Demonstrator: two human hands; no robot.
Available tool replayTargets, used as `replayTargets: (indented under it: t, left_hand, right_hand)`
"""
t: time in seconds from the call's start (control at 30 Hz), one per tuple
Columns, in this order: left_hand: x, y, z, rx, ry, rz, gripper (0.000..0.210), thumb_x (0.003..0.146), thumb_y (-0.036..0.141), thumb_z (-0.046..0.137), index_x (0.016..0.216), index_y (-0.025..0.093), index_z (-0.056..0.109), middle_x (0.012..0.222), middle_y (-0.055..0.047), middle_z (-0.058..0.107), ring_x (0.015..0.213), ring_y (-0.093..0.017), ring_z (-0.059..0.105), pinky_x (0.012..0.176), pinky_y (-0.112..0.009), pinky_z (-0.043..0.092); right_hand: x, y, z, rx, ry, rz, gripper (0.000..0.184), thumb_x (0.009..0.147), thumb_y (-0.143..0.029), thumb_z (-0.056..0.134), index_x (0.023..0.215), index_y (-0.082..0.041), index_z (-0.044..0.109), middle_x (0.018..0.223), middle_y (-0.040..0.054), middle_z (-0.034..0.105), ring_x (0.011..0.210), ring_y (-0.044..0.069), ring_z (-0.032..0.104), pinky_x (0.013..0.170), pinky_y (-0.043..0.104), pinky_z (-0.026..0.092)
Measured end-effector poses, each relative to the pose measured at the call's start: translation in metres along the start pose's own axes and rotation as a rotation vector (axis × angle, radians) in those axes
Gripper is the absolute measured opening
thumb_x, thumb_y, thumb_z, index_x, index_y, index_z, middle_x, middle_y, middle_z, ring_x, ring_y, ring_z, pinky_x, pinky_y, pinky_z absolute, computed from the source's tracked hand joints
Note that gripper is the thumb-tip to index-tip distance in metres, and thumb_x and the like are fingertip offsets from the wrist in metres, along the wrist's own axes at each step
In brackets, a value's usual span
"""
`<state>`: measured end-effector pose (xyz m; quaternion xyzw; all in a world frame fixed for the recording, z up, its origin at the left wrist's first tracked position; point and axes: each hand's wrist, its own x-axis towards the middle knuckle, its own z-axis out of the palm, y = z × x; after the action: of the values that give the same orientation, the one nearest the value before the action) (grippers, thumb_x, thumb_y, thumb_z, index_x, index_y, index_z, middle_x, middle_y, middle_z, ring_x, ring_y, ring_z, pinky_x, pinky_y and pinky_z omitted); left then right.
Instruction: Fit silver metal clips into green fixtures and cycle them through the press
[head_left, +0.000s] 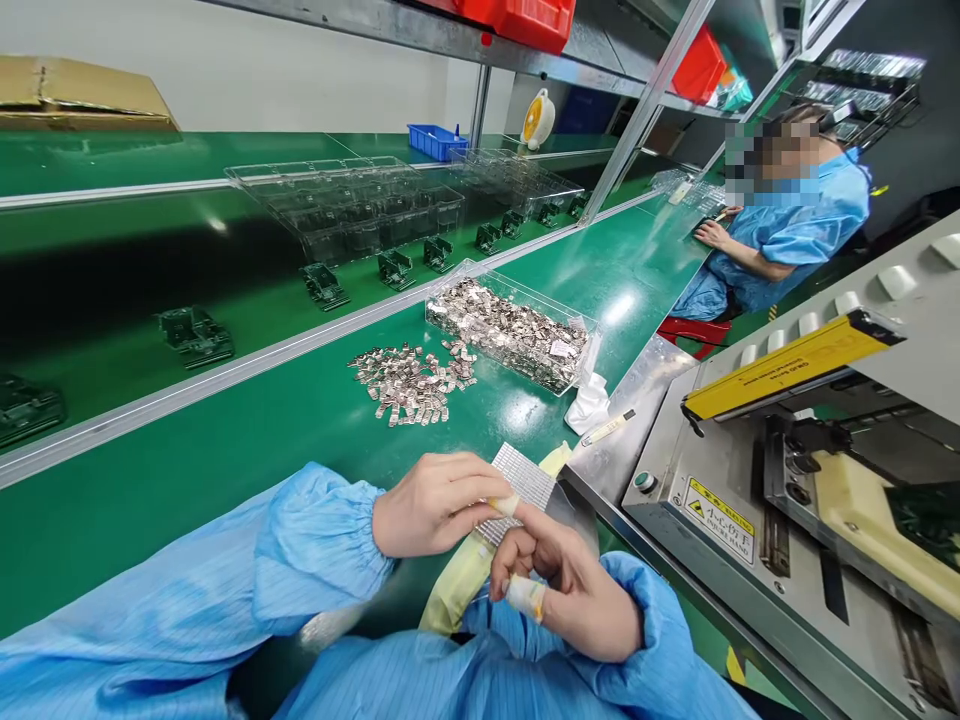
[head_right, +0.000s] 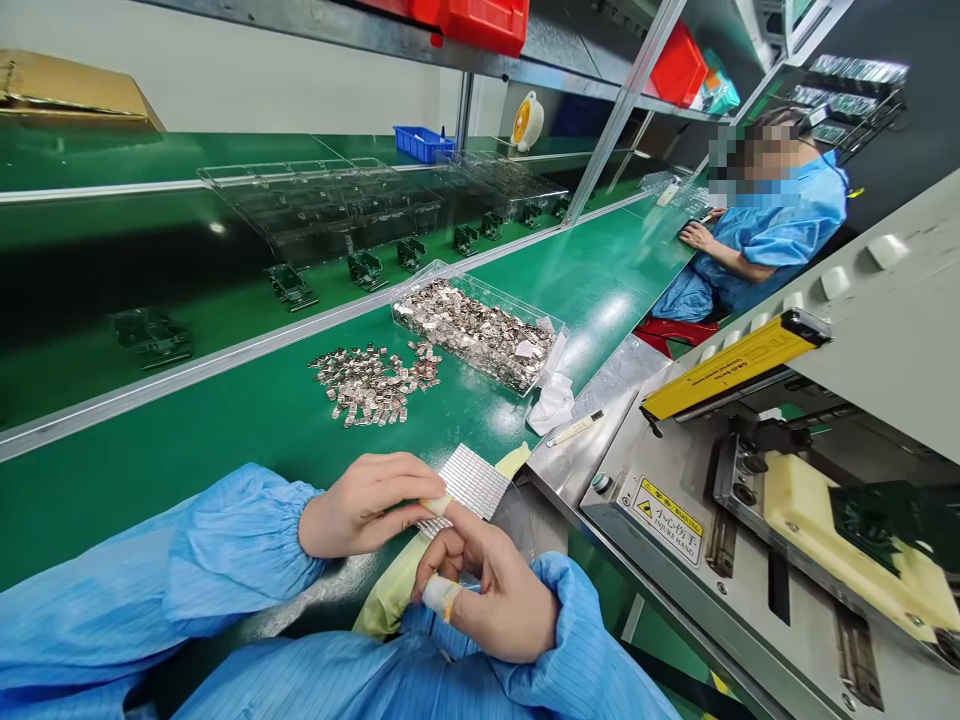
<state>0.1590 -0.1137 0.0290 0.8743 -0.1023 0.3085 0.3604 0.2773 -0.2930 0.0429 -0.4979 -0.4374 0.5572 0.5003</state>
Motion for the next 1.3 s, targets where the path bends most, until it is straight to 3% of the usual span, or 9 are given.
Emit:
replayTargets:
  t: [0.23, 0.4, 0.63, 0.8, 0.9, 1.03, 1.13, 1.2, 1.3]
  left_hand:
    - [-0.001, -0.001, 0.002, -0.108, 0.048, -0.019, 0.019, 0.09, 0.019, 0.057, 0.104, 0.016, 0.069, 0.093, -0.013, 0.075, 0.085, -0.019, 0.069, 0.076, -0.03, 0.055]
    - [-0.002, -0.005, 0.006, -0.039, 0.004, -0.064, 0.022, 0.092, 0.024, 0.054, 0.105, 0.017, 0.07, 0.097, -0.013, 0.076, 0.09, -0.021, 0.07, 0.08, -0.033, 0.055]
    - [0.005, -0.007, 0.002, -0.037, -0.048, -0.057, 0.026, 0.095, 0.026, 0.047, 0.103, 0.015, 0.069, 0.097, -0.015, 0.076, 0.097, -0.024, 0.07, 0.088, -0.036, 0.054]
    - [-0.006, -0.007, -0.004, 0.011, -0.032, -0.088, 0.028, 0.095, 0.03, 0.052, 0.117, 0.016, 0.063, 0.105, -0.014, 0.075, 0.103, -0.023, 0.069, 0.092, -0.034, 0.054]
    - [-0.027, -0.023, -0.035, 0.255, 0.194, -0.162, 0.054, 0.085, 0.044, 0.066, 0.132, 0.022, 0.051, 0.121, -0.01, 0.069, 0.111, -0.025, 0.066, 0.098, -0.034, 0.053]
    - [-0.076, -0.062, -0.122, 0.532, 0.587, -0.369, 0.063, 0.085, 0.039, 0.068, 0.138, 0.017, 0.041, 0.144, -0.014, 0.047, 0.135, -0.034, 0.044, 0.115, -0.047, 0.035]
    - [-0.115, -0.091, -0.189, 0.729, 0.799, -0.757, 0.084, 0.078, 0.049, 0.073, 0.14, 0.005, 0.036, 0.15, -0.02, 0.037, 0.14, -0.039, 0.032, 0.118, -0.054, 0.025]
    - [-0.135, -0.107, -0.219, 0.755, 0.79, -1.005, 0.108, 0.068, 0.053, 0.08, 0.145, 0.001, 0.025, 0.153, -0.025, 0.031, 0.141, -0.042, 0.029, 0.117, -0.058, 0.022]
    - [-0.149, -0.123, -0.24, 0.7, 0.62, -1.231, 0.12, 0.068, 0.056, 0.078, 0.152, 0.006, 0.009, 0.157, -0.022, 0.028, 0.139, -0.04, 0.035, 0.112, -0.055, 0.033]
  right_hand:
    - [0.006, -0.005, 0.005, 0.103, -0.005, 0.024, 0.067, 0.086, -0.037, 0.07, 0.143, -0.02, 0.041, 0.078, 0.0039, 0.067, 0.06, 0.011, 0.054, 0.055, 0.022, 0.042]
    - [0.008, -0.002, 0.007, 0.242, 0.03, 0.089, 0.079, 0.082, -0.046, 0.073, 0.148, -0.024, 0.034, 0.076, 0.0037, 0.068, 0.045, 0.006, 0.041, 0.038, 0.014, 0.031]
    - [0.008, 0.022, -0.002, 0.355, -0.031, 0.02, 0.071, 0.087, -0.043, 0.068, 0.148, -0.034, 0.032, 0.081, 0.0055, 0.071, 0.039, 0.003, 0.037, 0.043, 0.017, 0.031]
    - [0.012, 0.023, -0.001, 0.344, -0.023, 0.084, 0.085, 0.078, -0.058, 0.072, 0.148, -0.032, 0.032, 0.081, 0.0064, 0.07, 0.041, 0.005, 0.038, 0.048, 0.023, 0.034]
    - [0.01, 0.014, -0.013, 0.248, 0.054, 0.056, 0.086, 0.075, -0.063, 0.07, 0.147, -0.035, 0.033, 0.088, 0.0076, 0.069, 0.045, 0.01, 0.045, 0.051, 0.028, 0.039]
    - [0.007, 0.001, -0.045, 0.0, 0.278, -0.019, 0.055, 0.081, -0.058, 0.066, 0.129, -0.032, 0.057, 0.098, 0.0107, 0.069, 0.068, 0.021, 0.061, 0.062, 0.035, 0.051]
    - [0.016, -0.011, -0.064, -0.25, 0.415, -0.001, 0.03, 0.084, -0.048, 0.068, 0.1, -0.023, 0.071, 0.087, 0.0098, 0.07, 0.075, 0.022, 0.063, 0.068, 0.033, 0.053]
    - [0.029, -0.017, -0.069, -0.357, 0.419, -0.015, 0.028, 0.084, -0.048, 0.067, 0.088, -0.02, 0.072, 0.075, 0.0077, 0.069, 0.068, 0.02, 0.061, 0.062, 0.03, 0.052]
    - [0.059, -0.02, -0.071, -0.528, 0.39, -0.062, 0.029, 0.086, -0.047, 0.064, 0.088, -0.02, 0.071, 0.075, 0.0068, 0.07, 0.067, 0.02, 0.062, 0.063, 0.031, 0.052]
